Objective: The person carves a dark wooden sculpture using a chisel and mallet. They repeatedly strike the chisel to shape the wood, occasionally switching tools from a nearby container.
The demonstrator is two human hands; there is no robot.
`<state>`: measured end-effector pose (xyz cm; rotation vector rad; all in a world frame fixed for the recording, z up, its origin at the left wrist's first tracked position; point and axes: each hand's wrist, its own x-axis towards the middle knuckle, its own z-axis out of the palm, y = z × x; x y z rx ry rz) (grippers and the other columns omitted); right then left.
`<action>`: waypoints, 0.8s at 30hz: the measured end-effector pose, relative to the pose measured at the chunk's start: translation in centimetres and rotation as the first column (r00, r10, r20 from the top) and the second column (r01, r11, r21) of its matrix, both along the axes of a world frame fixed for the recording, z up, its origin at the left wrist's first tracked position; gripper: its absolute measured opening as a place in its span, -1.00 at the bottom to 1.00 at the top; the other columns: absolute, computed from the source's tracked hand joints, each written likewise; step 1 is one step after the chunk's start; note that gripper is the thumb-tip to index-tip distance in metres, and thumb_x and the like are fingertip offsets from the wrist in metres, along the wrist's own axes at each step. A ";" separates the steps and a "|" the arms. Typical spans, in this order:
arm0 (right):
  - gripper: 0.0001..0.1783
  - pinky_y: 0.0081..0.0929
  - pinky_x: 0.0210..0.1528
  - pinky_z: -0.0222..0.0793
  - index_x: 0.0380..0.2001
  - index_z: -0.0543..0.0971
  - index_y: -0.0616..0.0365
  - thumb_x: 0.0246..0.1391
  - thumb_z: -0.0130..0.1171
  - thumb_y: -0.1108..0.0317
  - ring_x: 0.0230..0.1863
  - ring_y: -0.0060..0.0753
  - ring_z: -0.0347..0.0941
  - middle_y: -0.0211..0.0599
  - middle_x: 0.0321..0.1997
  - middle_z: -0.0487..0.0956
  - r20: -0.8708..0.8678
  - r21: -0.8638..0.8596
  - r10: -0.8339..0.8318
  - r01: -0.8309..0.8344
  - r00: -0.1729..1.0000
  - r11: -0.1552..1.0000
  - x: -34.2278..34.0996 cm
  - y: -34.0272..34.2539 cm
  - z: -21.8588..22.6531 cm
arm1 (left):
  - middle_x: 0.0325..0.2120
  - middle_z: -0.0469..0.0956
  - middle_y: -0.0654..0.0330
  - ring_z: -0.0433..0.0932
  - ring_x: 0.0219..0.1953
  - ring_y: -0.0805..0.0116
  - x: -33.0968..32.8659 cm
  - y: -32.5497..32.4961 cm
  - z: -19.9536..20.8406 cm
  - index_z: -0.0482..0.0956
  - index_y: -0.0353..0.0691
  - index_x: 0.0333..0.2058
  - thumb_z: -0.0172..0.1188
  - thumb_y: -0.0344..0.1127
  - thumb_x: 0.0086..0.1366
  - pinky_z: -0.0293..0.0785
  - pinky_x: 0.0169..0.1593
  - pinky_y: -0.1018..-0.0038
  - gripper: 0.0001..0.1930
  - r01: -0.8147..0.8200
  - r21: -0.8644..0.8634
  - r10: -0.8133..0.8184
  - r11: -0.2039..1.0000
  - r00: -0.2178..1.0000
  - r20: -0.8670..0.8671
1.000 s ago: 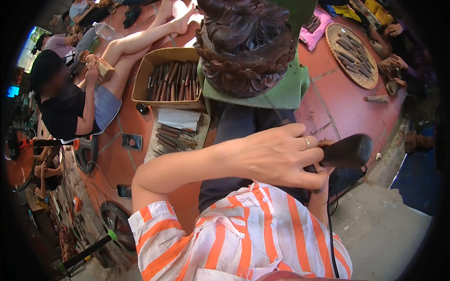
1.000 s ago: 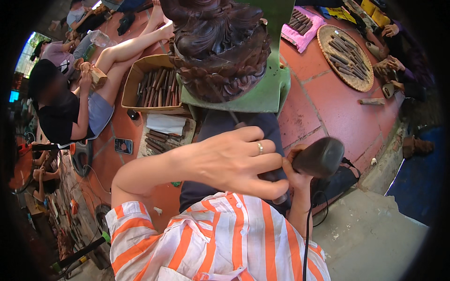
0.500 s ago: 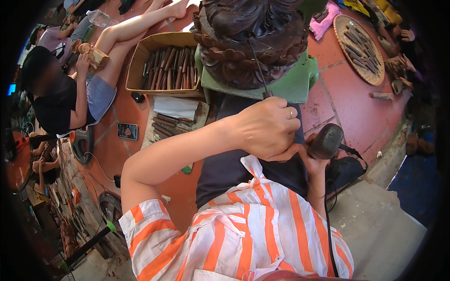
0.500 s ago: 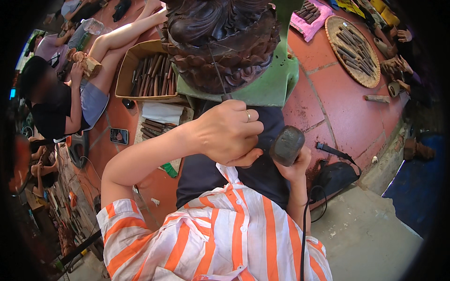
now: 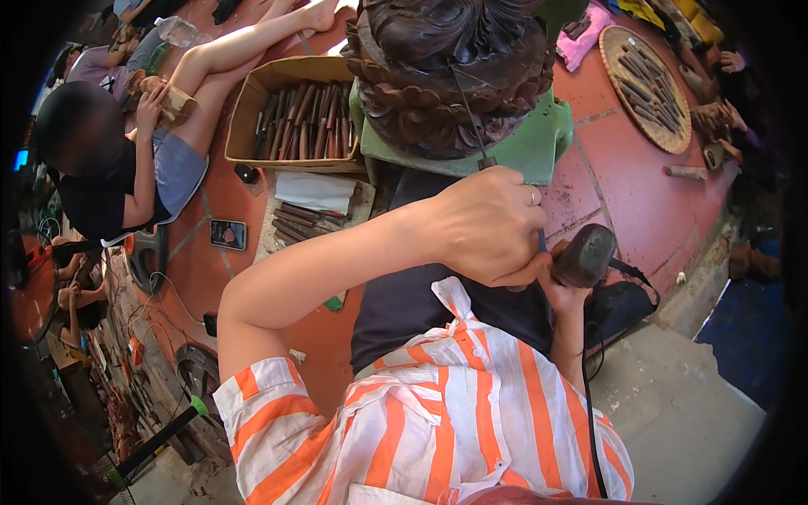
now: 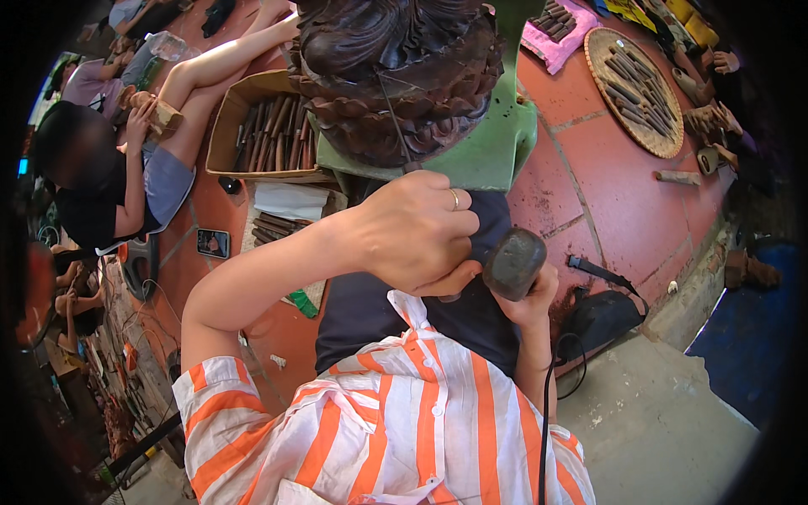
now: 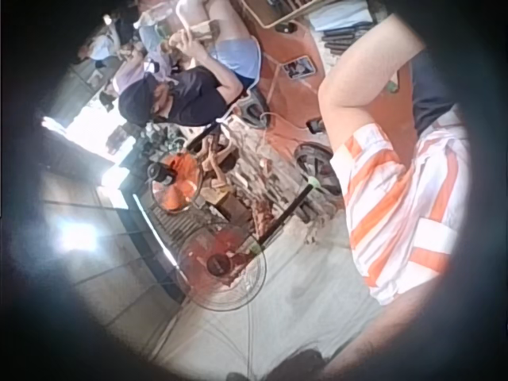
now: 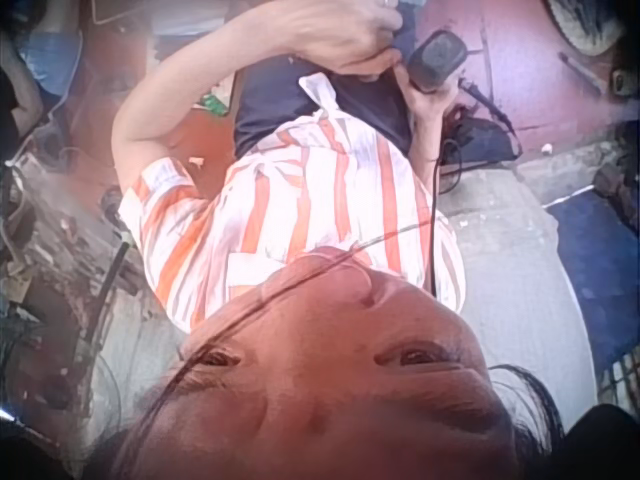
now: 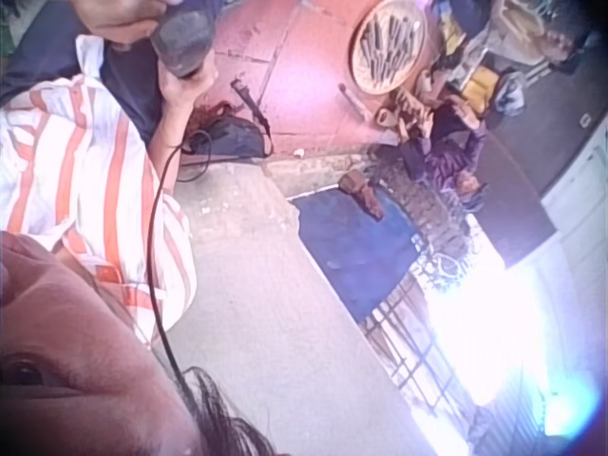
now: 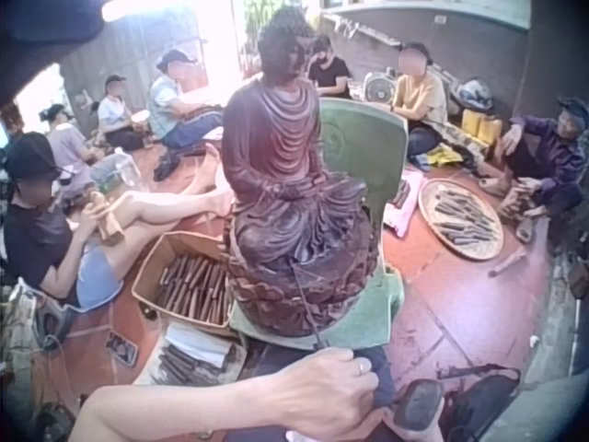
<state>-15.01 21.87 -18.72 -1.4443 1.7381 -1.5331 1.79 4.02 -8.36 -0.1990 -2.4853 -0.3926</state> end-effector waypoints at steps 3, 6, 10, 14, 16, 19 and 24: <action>-0.68 -0.57 -0.40 0.40 -0.42 0.58 0.20 -0.31 0.49 0.43 -0.49 -0.54 0.54 -0.34 -0.48 0.64 -0.002 -0.006 -0.005 0.005 1.000 1.000 0.0 0.1 -0.2 | -0.76 0.17 0.31 0.30 -0.65 0.36 -0.1 0.0 -0.1 0.29 -0.08 -0.88 0.22 -0.15 -0.01 0.16 -0.55 0.39 -0.60 -0.003 0.004 0.003 1.000 1.000 0.006; -0.73 -0.54 -0.40 0.34 -0.42 0.53 0.20 -0.26 0.40 0.49 -0.48 -0.53 0.45 -0.37 -0.47 0.55 0.003 -0.006 0.017 -0.017 1.000 1.000 0.2 0.1 0.0 | -0.76 0.17 0.32 0.30 -0.65 0.35 -0.1 0.0 -0.1 0.29 -0.08 -0.88 0.21 -0.15 -0.01 0.16 -0.55 0.39 -0.60 -0.004 0.009 0.004 1.000 1.000 0.007; -0.78 -0.50 -0.38 0.23 -0.42 0.44 0.20 -0.16 0.24 0.63 -0.43 -0.50 0.27 -0.42 -0.45 0.37 0.010 0.013 0.073 -0.073 0.997 0.997 0.5 0.1 0.6 | -0.77 0.17 0.32 0.30 -0.65 0.35 0.0 0.0 0.0 0.29 -0.08 -0.88 0.21 -0.15 -0.01 0.16 -0.56 0.38 -0.61 -0.001 0.012 0.001 1.000 1.000 0.021; -0.77 -0.50 -0.37 0.24 -0.42 0.44 0.20 -0.18 0.23 0.64 -0.43 -0.50 0.27 -0.42 -0.46 0.37 0.011 0.021 0.088 -0.088 0.996 0.996 0.3 0.2 0.3 | -0.77 0.17 0.32 0.30 -0.66 0.35 0.0 0.0 0.2 0.28 -0.08 -0.88 0.21 -0.16 -0.01 0.17 -0.56 0.38 -0.60 -0.003 0.009 0.002 1.000 1.000 0.023; -0.78 -0.50 -0.37 0.24 -0.42 0.44 0.21 -0.18 0.22 0.64 -0.44 -0.50 0.27 -0.42 -0.46 0.37 0.009 0.012 0.090 -0.090 0.996 0.996 0.3 0.1 0.5 | -0.78 0.17 0.31 0.30 -0.66 0.35 -0.1 0.0 0.2 0.28 -0.08 -0.88 0.21 -0.16 -0.01 0.17 -0.56 0.38 -0.60 0.000 0.012 0.000 1.000 0.999 0.033; -0.78 -0.52 -0.37 0.24 -0.42 0.44 0.21 -0.18 0.22 0.65 -0.44 -0.51 0.28 -0.42 -0.47 0.37 -0.001 0.002 0.087 -0.087 0.996 0.996 0.3 0.1 0.5 | -0.78 0.17 0.31 0.30 -0.66 0.34 -0.1 0.0 0.2 0.28 -0.08 -0.88 0.21 -0.16 -0.01 0.17 -0.56 0.39 -0.60 0.001 0.017 -0.001 1.000 1.000 0.030; -0.78 -0.53 -0.37 0.24 -0.41 0.45 0.22 -0.17 0.21 0.65 -0.43 -0.52 0.28 -0.42 -0.46 0.37 0.006 0.007 0.093 -0.093 0.996 0.996 0.4 0.1 0.5 | -0.77 0.18 0.31 0.30 -0.66 0.34 -0.1 0.0 0.1 0.27 -0.08 -0.88 0.21 -0.17 -0.01 0.17 -0.56 0.39 -0.60 -0.007 0.010 0.007 1.000 1.000 0.028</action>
